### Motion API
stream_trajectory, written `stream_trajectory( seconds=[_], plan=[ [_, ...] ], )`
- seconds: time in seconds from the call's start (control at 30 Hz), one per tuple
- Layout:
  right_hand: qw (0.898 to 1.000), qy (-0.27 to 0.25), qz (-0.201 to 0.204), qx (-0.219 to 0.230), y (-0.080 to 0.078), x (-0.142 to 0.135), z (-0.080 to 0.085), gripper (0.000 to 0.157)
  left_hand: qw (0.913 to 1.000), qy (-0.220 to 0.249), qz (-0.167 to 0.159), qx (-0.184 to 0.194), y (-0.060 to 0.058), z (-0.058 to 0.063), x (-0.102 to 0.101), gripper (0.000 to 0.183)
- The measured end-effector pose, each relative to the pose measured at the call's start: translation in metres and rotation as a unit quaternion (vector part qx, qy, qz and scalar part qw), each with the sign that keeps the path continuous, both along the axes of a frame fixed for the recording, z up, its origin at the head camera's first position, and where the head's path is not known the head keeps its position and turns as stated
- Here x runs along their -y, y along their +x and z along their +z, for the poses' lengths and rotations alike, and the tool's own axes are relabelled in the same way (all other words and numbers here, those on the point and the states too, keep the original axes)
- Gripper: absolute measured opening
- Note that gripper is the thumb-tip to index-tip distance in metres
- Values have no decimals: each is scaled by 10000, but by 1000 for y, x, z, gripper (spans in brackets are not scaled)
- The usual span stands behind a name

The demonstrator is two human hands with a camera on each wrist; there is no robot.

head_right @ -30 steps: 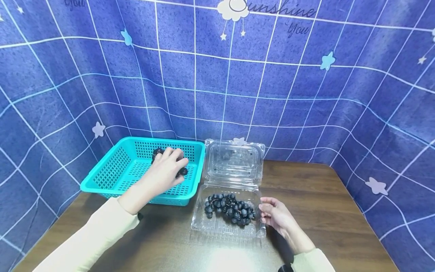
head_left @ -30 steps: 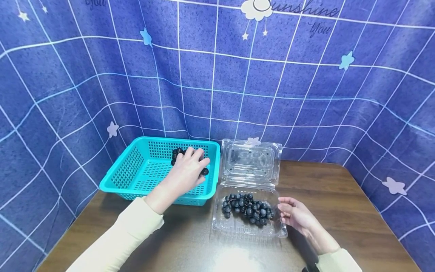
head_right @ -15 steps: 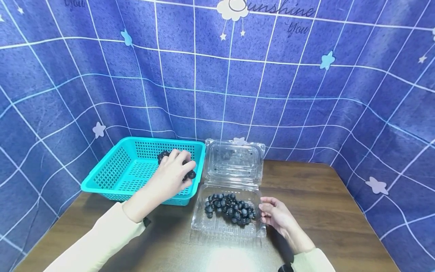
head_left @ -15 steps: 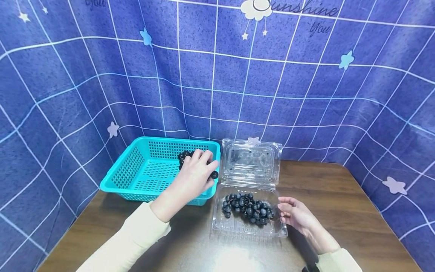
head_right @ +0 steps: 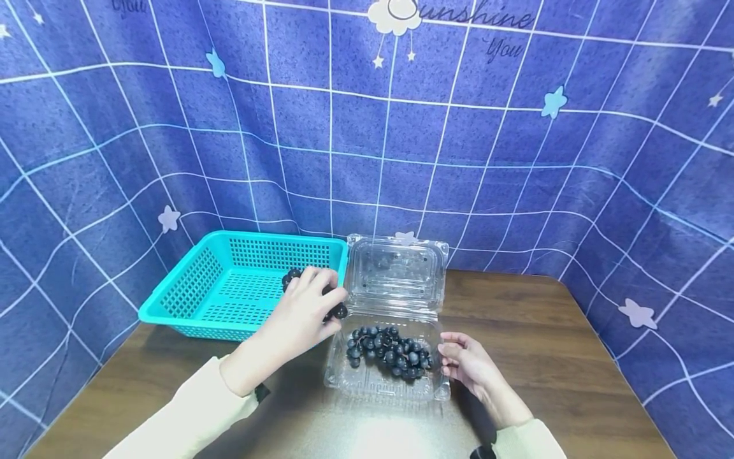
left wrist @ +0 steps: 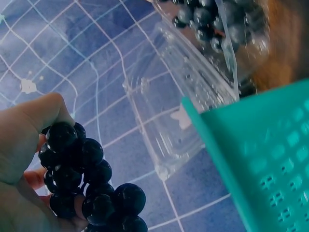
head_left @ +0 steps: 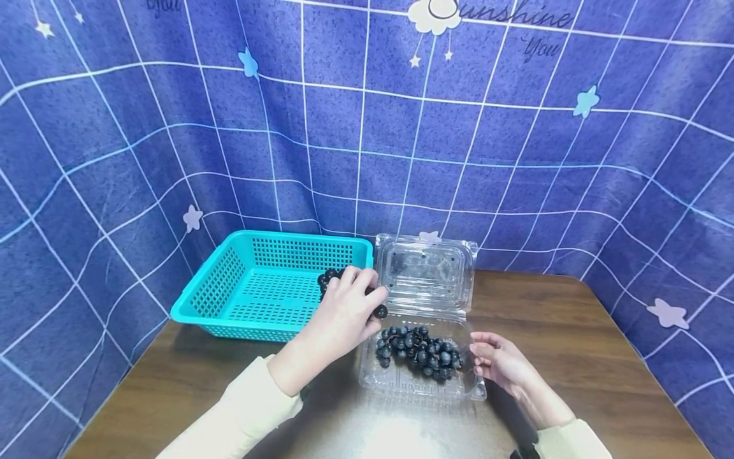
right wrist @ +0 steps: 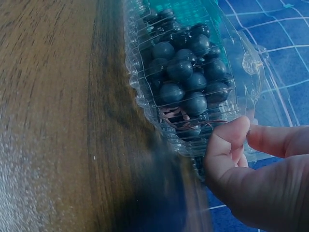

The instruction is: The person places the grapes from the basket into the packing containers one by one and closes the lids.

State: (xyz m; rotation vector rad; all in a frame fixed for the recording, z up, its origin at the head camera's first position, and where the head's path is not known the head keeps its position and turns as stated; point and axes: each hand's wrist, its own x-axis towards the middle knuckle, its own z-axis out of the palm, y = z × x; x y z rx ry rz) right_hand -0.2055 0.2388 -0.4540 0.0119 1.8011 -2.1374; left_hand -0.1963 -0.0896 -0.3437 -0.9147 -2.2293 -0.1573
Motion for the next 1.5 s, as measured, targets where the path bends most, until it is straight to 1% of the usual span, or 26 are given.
stream_trajectory(
  seconds=[0.27, 0.53, 0.7, 0.87, 1.2, 1.3, 1.5],
  plan=[
    [10000, -5, -63, 18, 1, 0, 1, 29, 9995, 232, -198, -20, 12, -12, -11, 31],
    [10000, -8, -57, 17, 1, 0, 0, 25, 9994, 256, -203, 82, 21, -19, -18, 29],
    [9999, 57, -140, 43, 1, 1, 0, 28, 9994, 234, -230, 82, 26, -23, -25, 30],
    [9999, 80, -138, 45, 1, 1, 0, 30, 9994, 227, -243, 77, 29, -27, -33, 30],
    [9999, 44, -124, 55, 1, 3, 1, 29, 9992, -173, -230, 261, 37, -28, -47, 31],
    [9999, 67, -132, 47, 1, 3, 1, 31, 9989, -263, -229, 327, 37, -29, -50, 30],
    [9999, 64, -128, 72, 0, 2, 1, 33, 9968, -514, -165, 583, 36, -33, -59, 29]
  ],
)
